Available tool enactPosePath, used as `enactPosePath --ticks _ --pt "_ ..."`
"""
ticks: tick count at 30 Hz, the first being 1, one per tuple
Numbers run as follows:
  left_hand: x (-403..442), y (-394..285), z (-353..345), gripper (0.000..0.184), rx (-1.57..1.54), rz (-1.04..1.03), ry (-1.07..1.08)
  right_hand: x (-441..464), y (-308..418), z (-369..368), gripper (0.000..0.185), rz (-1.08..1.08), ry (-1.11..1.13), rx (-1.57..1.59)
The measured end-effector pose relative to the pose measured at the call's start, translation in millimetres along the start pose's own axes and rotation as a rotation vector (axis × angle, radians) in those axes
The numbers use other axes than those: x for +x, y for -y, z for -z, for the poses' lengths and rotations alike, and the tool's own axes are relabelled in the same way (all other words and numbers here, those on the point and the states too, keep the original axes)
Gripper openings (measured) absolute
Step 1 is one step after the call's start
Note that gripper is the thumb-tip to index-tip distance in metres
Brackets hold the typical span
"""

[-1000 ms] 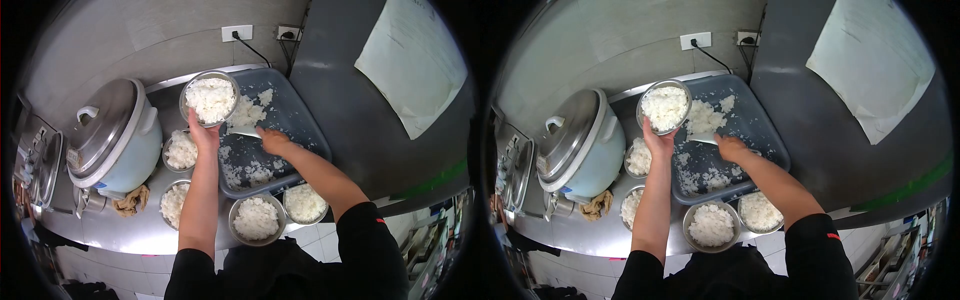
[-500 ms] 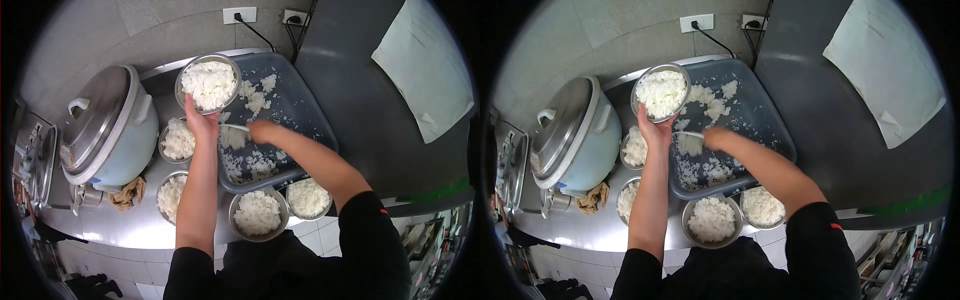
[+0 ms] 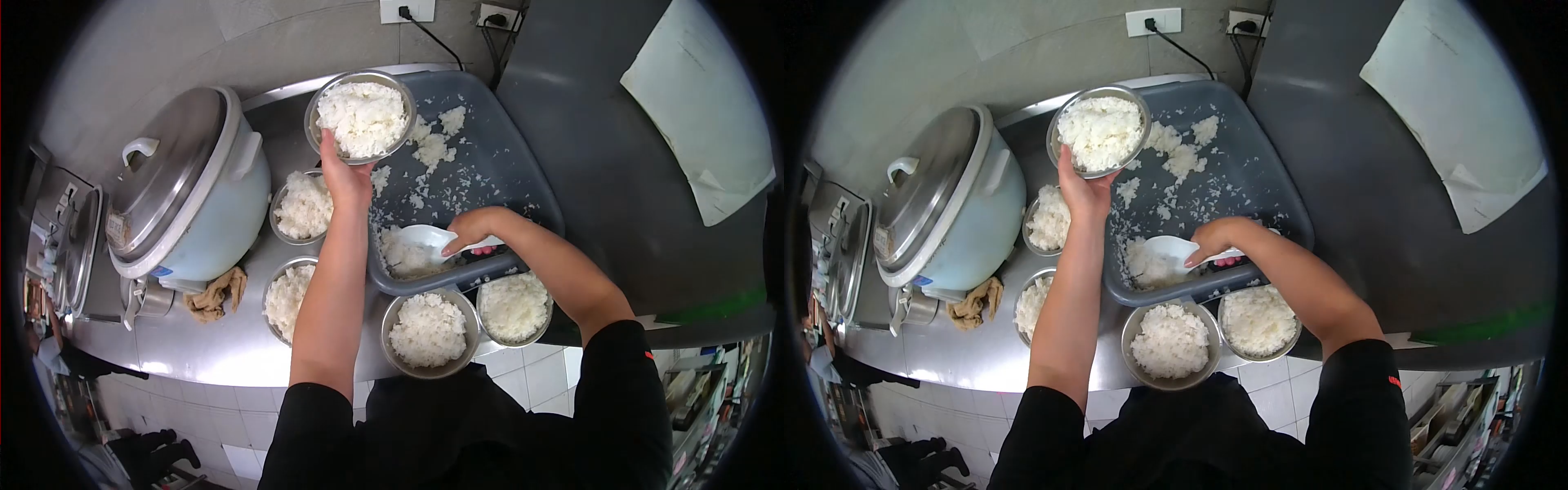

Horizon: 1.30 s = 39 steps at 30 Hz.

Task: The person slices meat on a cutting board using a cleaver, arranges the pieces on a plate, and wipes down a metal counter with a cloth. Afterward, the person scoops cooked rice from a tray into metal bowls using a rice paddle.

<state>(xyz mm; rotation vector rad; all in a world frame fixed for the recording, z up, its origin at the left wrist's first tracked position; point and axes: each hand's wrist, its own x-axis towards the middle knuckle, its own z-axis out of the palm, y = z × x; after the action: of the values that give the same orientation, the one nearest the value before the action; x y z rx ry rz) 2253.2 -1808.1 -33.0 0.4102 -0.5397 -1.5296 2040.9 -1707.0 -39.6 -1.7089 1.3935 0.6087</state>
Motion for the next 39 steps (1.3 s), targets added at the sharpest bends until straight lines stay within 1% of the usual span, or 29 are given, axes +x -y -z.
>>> enactPosePath --ticks 1,3,4,6,7,9,13,15,16,17,18,19,21,22,23,25,26,27,28,29,30,31,33,34,36,39 --pt "0 -1 -1 0.061 -0.010 0.014 0.007 4 -1 0 0.059 0.005 0.007 0.000" --pt "0 0 -2 0.060 -0.011 0.011 -0.001 9 -8 0 0.059 -0.028 0.145 0.010" --pt "-1 0 -3 0.061 -0.012 0.007 0.008 11 -10 0 0.059 -0.028 0.146 0.011" --pt "0 -1 -5 0.061 -0.018 0.003 0.014 10 -11 0 0.050 0.018 0.247 0.218" --pt "0 -1 -5 0.061 -0.005 0.006 0.011 11 -11 0 0.050 0.017 0.250 0.218" --pt "0 0 -3 0.061 0.007 0.011 0.007 11 -12 0 0.048 0.045 0.278 0.337" --pt "4 3 0 0.060 0.004 -0.003 0.046 -12 -10 13 0.048 0.085 0.253 0.351" --pt "5 5 1 0.060 -0.004 0.006 0.066 -36 -5 24 0.047 0.138 0.075 0.378" --pt "6 6 1 0.059 0.040 0.015 0.038 -34 -19 32 0.044 0.120 0.120 0.476" --pt "7 7 0 0.058 0.085 0.023 0.013 -54 -14 42 0.049 0.124 0.030 0.490" --pt "7 9 -1 0.059 0.082 0.041 0.013 -68 -18 50 0.048 0.154 -0.030 0.567" --pt "7 11 0 0.059 0.081 0.039 0.031 -81 -23 57 0.047 0.188 -0.093 0.645" --pt "8 15 1 0.058 0.141 0.087 0.101 -108 -24 73 0.046 0.238 -0.214 0.704" --pt "6 16 -2 0.058 0.213 0.114 0.056 -122 -21 80 0.046 0.193 -0.324 0.677" --pt "3 15 -6 0.058 0.212 0.115 0.072 -128 -18 87 0.039 0.103 -0.403 0.707" --pt "-1 13 -9 0.059 0.329 0.269 0.137 -125 -11 95 0.034 0.086 -0.569 0.742" --pt "-1 14 -9 0.062 0.384 0.295 0.176 -123 -1 95 0.031 0.074 -0.644 0.703" --pt "-2 16 -9 0.062 0.385 0.297 0.185 -95 -8 94 0.032 0.021 -0.784 0.584" --pt "-3 16 -9 0.063 0.423 0.351 0.198 -94 15 88 0.034 -0.109 -0.831 0.339" --pt "-3 16 -8 0.064 0.461 0.403 0.207 -65 15 72 0.045 -0.186 -1.006 -0.014" --pt "0 18 -5 0.064 0.482 0.421 0.209 -57 30 54 0.055 -0.205 -0.986 -0.070" --pt "1 18 -5 0.064 0.483 0.419 0.208 -47 43 38 0.059 -0.247 -0.990 -0.095" --pt "0 18 -4 0.063 0.506 0.436 0.135 -35 52 15 0.062 -0.240 -1.020 -0.160" --pt "-1 18 -4 0.063 0.509 0.436 0.131 -33 52 13 0.062 -0.236 -1.018 -0.158" --pt "-3 16 -5 0.063 0.575 0.458 0.135 -37 49 11 0.065 -0.255 -0.948 -0.092" --pt "-4 18 -10 0.064 0.547 0.435 0.144 -59 28 19 0.066 -0.223 -1.017 -0.016"
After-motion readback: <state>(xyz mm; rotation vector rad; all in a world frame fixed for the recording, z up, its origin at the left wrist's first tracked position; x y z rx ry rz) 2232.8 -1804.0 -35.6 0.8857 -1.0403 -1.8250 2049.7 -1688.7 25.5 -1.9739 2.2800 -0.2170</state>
